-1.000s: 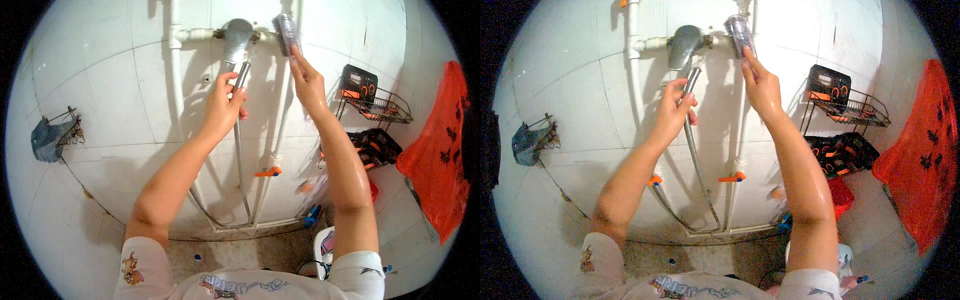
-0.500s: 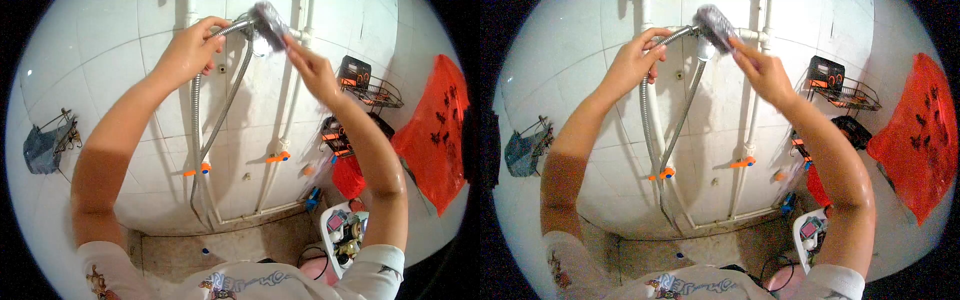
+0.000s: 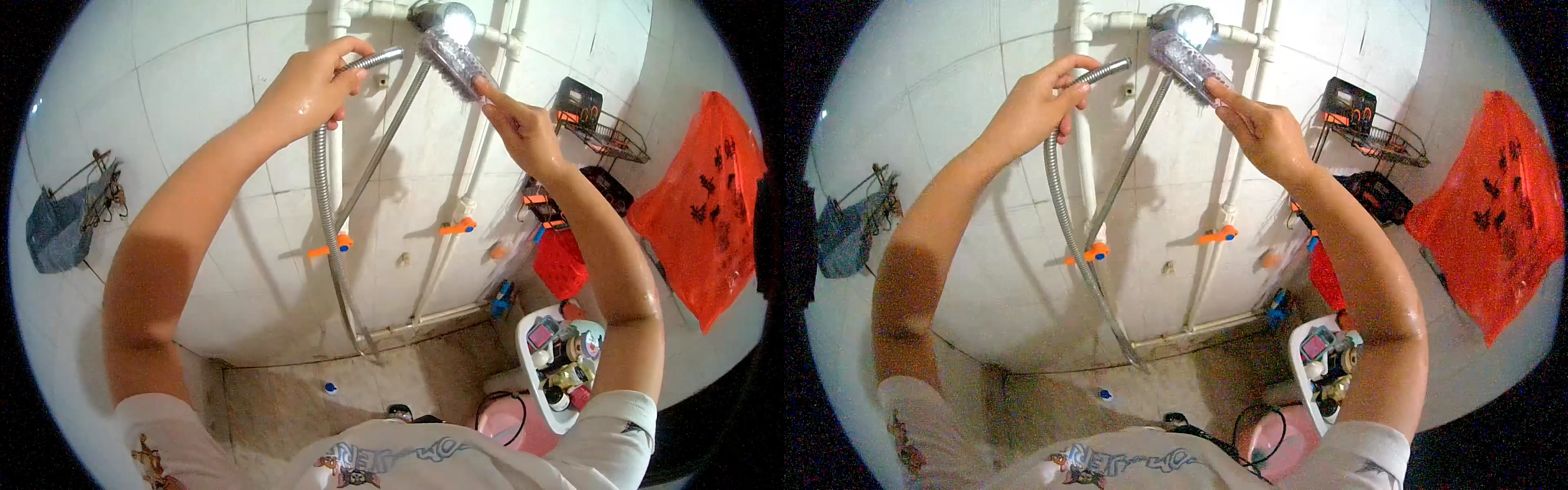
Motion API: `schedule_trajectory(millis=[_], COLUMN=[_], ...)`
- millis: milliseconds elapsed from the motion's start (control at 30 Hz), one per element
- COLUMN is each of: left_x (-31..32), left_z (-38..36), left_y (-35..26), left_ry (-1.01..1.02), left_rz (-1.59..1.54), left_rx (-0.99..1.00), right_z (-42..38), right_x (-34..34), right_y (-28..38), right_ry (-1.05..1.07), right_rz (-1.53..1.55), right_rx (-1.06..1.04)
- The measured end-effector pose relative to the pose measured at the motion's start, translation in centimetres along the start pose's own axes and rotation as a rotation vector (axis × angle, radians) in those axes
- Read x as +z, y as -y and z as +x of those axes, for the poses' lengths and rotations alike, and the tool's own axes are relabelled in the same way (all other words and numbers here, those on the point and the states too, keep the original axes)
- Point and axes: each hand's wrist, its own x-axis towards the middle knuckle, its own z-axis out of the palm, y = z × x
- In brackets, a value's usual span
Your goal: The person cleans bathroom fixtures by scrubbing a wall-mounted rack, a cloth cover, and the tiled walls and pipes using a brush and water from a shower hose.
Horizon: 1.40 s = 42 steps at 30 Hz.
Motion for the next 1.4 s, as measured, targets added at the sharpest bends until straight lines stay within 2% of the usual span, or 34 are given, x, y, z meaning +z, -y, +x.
schedule_trajectory(millis=[33, 67, 133, 233, 267, 300, 333, 367, 400, 433, 467, 567, 667, 733, 800, 867, 900, 1000, 1033, 1067, 1133, 1267, 1300, 1333, 1400], left_x=[0.1, 0.3, 0.6, 0.4, 0.2, -0.1, -0.4, -0.8, -1.3, -1.9, -2.3, -2.7, -2.6, -2.9, -3.6, -4.4, -4.7, -4.9, -4.9, -4.8, -5.0, -6.4, -6.7, -7.0, -7.0], left_z=[-0.2, -0.4, -0.7, -1.1, -1.5, -1.9, -2.4, -3.1, -3.7, -4.3, -4.7, -5.7, -6.4, -7.4, -9.0, -10.4, -10.9, -11.5, -11.6, -11.7, -12.6, -14.8, -15.1, -15.3, -15.6], left_y=[0.3, 0.5, 0.5, 0.3, 0.6, 0.9, 1.4, 2.0, 2.5, 2.8, 3.2, 4.3, 5.5, 6.7, 7.5, 8.3, 8.5, 9.2, 9.7, 10.3, 10.8, 11.5, 11.6, 11.8, 12.0], left_ry=[0.009, 0.024, 0.042, 0.037, 0.029, 0.011, 0.012, 0.017, 0.025, 0.056, 0.047, 0.056, 0.009, -0.009, -0.028, -0.045, -0.055, -0.076, -0.092, -0.107, -0.123, -0.154, -0.156, -0.172, -0.184], left_rz=[-0.012, -0.020, -0.037, -0.049, -0.050, -0.052, -0.040, -0.027, -0.007, 0.001, -0.015, -0.010, -0.031, -0.072, -0.102, -0.095, -0.094, -0.099, -0.117, -0.137, -0.166, -0.167, -0.164, -0.150, -0.128], left_rx=[-0.010, -0.018, -0.023, -0.002, 0.011, 0.024, 0.004, -0.020, -0.039, -0.071, -0.084, -0.144, -0.228, -0.241, -0.272, -0.319, -0.345, -0.323, -0.317, -0.311, -0.326, -0.395, -0.400, -0.398, -0.401], right_z=[0.4, 1.6, 5.4, 6.6, 5.2, 2.4, -0.2, -2.3, -5.1, -5.8, -5.2, 2.0, 8.3, 7.7, 6.3, 6.4, 7.0, 11.6, 12.1, 11.6, 8.0, 1.6, 1.3, 3.2, 8.1], right_x=[0.1, 0.6, -0.1, 0.1, 1.8, 1.9, 3.0, 4.0, 5.5, 5.9, 6.6, 7.5, 10.1, 13.4, 16.0, 16.0, 15.5, 14.7, 15.0, 16.3, 19.9, 25.3, 25.6, 24.9, 22.3], right_y=[-0.1, -0.5, -0.5, 0.5, -1.4, 1.6, 1.3, 2.9, 2.0, 2.9, 4.1, 6.6, 8.3, 9.1, 8.8, 8.8, 8.7, 11.1, 11.8, 11.9, 13.1, 13.4, 13.0, 12.6, 13.7], right_ry=[0.007, -0.107, -0.206, -0.213, -0.271, -0.076, 0.085, 0.517, 0.548, 0.492, 0.297, -0.087, -0.227, -0.196, -0.305, -0.421, -0.378, -0.390, -0.285, -0.038, 0.096, 0.217, 0.231, 0.107, -0.178], right_rz=[-0.051, -0.070, -0.110, -0.193, -0.162, -0.196, -0.249, -0.537, -0.490, -0.368, -0.228, -0.030, 0.259, 0.100, 0.177, 0.256, 0.301, 0.191, 0.043, -0.127, -0.156, -0.240, -0.277, -0.210, 0.029], right_rx=[0.084, 0.045, 0.143, 0.181, -0.094, 0.051, -0.053, 0.177, 0.040, 0.046, 0.040, 0.181, 0.611, 0.462, 0.396, 0.321, 0.410, 0.350, 0.258, 0.207, 0.185, -0.013, -0.053, -0.010, 0.231])
